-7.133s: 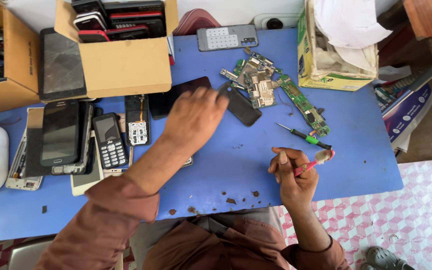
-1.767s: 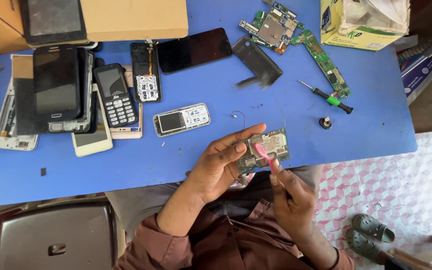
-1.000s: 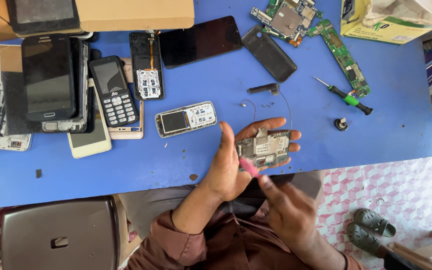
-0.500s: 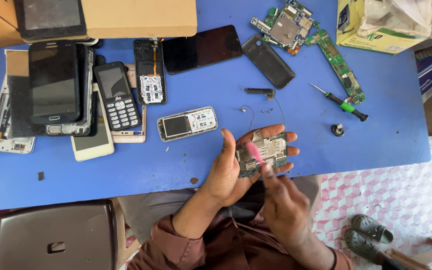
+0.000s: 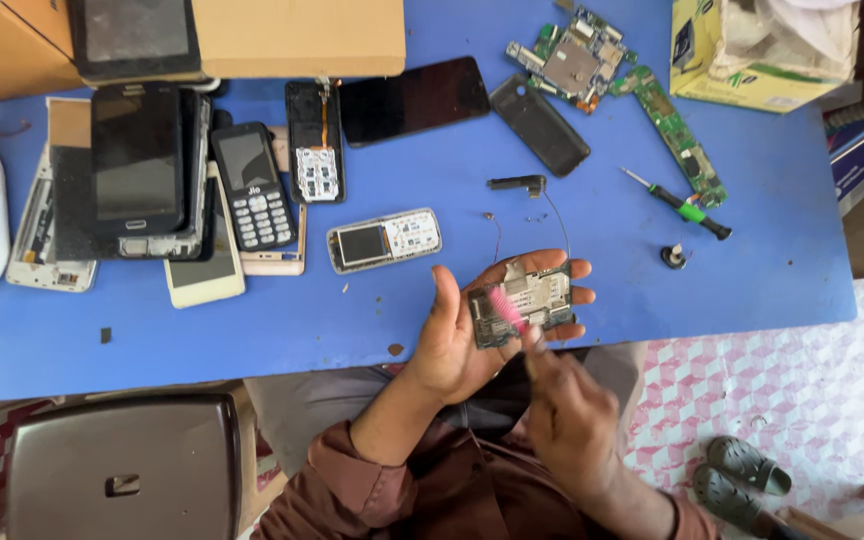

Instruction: The person uses a pink toothbrush to clean the exterior of a black feature phone, then brushes a white phone casing, and finally cleans a green circuit board. The person handles each item one at a time on a blue workbench.

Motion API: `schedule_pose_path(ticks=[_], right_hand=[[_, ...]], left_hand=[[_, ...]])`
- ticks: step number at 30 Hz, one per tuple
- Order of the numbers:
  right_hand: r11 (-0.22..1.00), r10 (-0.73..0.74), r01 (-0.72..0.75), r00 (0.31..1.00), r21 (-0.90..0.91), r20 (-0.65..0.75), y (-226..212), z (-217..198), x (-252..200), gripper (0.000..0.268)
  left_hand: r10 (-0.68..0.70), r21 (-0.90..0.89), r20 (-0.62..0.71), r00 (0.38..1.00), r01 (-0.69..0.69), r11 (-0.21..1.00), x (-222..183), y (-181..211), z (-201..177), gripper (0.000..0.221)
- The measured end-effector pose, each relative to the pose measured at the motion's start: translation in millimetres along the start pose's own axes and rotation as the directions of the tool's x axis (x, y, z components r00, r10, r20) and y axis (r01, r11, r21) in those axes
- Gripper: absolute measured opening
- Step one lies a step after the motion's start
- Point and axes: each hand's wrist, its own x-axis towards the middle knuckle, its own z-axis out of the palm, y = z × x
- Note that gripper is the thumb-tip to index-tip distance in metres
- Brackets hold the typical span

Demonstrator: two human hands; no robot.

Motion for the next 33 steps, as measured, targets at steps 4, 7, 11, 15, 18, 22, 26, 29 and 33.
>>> schedule_pose_path(ticks=[4,7,11,15,18,22,26,29,33], right_hand=[[0.985,-0.153,0.152,0.988,-0.081,0.002,4.5,-0.6,-2.0,0.060],[0.985,-0.172,0.173,0.984,-0.018,0.039,5.2,-1.6,0.5,0.059],[0.990,-0.108,0.106,0.994,-0.091,-0.013,1.8,-3.1,2.3,0.053],[0.967,-0.256,0.253,0.960,-0.040,-0.110,0.5,-5.9,13.6,0.040],[0.953,-0.287,0.267,0.946,-0.143,-0.151,5.4,-12.8,17.5,0.036],[0.975,-0.218,0.216,0.975,-0.054,-0.030,7.7,-12.1,16.2,0.045],[0.982,-0.102,0.075,0.983,-0.175,-0.150,10.4,-8.7,10.4,0.045],[0.974,-0.198,0.185,0.975,-0.129,-0.098,16.4,-8.4,10.2,0.037],[0.973,-0.178,0.142,0.963,-0.180,-0.203,26.4,-11.0,12.1,0.036]], left_hand=[[0.005,-0.006,0.005,1.000,-0.005,1.000,-3.4,-0.7,0.0,0.102],[0.045,-0.009,-0.031,0.999,-0.045,0.999,-5.3,-1.7,1.7,0.102],[0.058,-0.010,-0.067,0.996,-0.058,0.998,-3.0,-3.3,1.8,0.101],[0.059,-0.048,-0.048,0.997,-0.061,0.997,-3.8,-0.9,5.3,0.102],[0.033,-0.016,-0.055,0.998,-0.034,0.999,-3.8,-1.2,5.3,0.102],[0.066,0.043,-0.103,0.992,-0.062,0.997,0.5,-2.7,7.8,0.103],[0.082,0.091,-0.136,0.987,-0.070,0.993,3.5,-6.1,7.5,0.105],[0.077,0.082,-0.132,0.988,-0.067,0.994,3.5,-5.5,8.2,0.108],[0.070,0.091,-0.094,0.993,-0.062,0.994,0.5,-5.2,7.7,0.111]])
